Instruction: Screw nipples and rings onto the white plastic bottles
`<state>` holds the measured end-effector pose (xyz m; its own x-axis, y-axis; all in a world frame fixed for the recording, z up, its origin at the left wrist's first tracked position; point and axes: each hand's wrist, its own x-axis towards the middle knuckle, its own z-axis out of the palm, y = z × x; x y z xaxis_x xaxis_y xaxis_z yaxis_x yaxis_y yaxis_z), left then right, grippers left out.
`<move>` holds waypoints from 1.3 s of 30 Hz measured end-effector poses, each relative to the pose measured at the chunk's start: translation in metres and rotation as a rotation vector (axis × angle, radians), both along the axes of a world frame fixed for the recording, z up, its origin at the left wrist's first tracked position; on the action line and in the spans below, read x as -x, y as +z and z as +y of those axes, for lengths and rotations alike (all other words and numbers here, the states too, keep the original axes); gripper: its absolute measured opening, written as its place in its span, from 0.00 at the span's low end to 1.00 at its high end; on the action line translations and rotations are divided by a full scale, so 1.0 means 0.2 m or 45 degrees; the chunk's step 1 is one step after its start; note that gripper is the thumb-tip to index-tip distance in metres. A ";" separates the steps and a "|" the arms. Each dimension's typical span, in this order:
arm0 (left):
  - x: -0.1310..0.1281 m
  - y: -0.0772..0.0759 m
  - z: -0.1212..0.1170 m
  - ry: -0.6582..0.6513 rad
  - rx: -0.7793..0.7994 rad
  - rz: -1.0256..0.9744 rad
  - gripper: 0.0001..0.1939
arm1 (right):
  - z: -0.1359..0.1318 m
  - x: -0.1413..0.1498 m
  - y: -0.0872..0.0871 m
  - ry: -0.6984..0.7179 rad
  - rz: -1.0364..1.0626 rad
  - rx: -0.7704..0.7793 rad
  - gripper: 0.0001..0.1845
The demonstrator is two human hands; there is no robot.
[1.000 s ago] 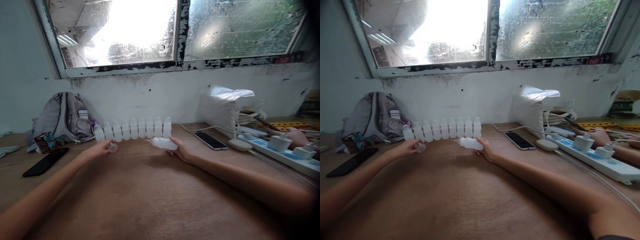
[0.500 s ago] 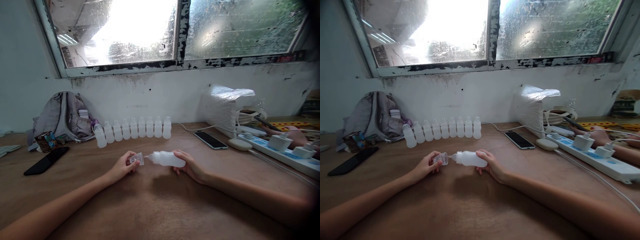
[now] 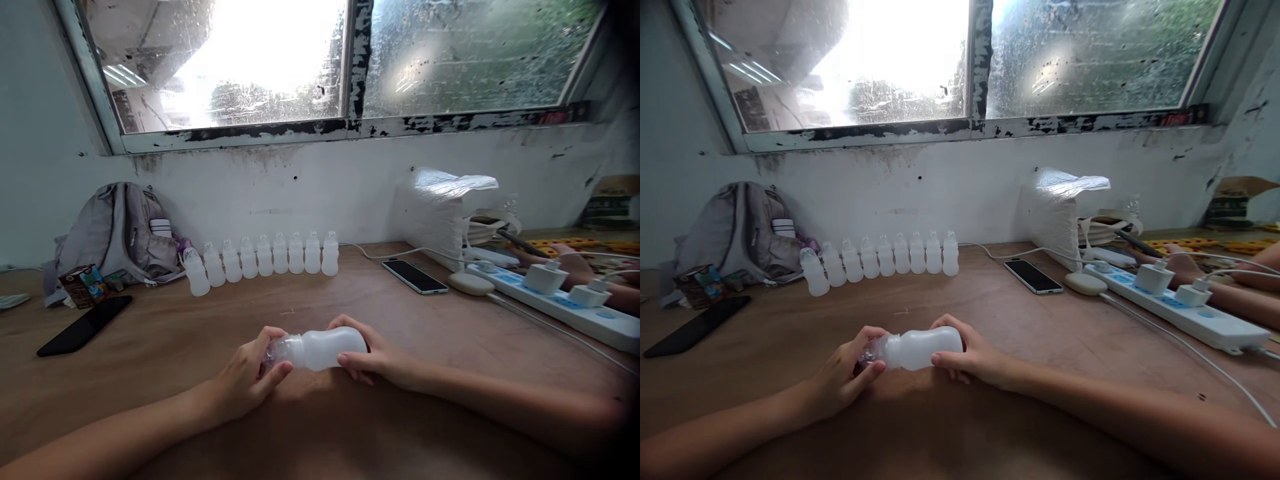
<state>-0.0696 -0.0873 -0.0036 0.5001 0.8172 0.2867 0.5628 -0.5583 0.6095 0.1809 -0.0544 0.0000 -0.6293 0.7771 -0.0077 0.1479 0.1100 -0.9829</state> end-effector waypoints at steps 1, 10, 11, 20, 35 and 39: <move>0.01 0.00 0.00 -0.038 0.000 0.017 0.16 | 0.00 0.00 0.01 -0.002 -0.041 -0.038 0.22; 0.02 -0.04 -0.01 -0.140 -0.160 0.100 0.19 | -0.03 -0.02 0.00 0.011 -0.164 -0.484 0.17; 0.02 -0.04 -0.01 -0.144 -0.185 0.115 0.19 | -0.03 -0.02 0.00 0.009 -0.168 -0.510 0.17; 0.03 -0.07 -0.01 -0.171 -0.348 0.175 0.23 | -0.06 0.00 -0.04 -0.021 -0.174 -0.636 0.17; -0.02 -0.03 0.13 0.115 0.461 -0.703 0.27 | 0.02 -0.01 -0.01 0.029 -0.454 -1.048 0.26; -0.01 -0.03 0.14 0.124 0.484 -0.800 0.25 | 0.06 0.00 -0.02 -0.053 -0.333 -0.751 0.23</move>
<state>-0.0667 -0.0601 -0.0093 0.2551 0.9494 0.1832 0.0807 -0.2097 0.9744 0.1808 -0.0424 -0.0041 -0.6335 0.7217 0.2790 0.3904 0.6094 -0.6901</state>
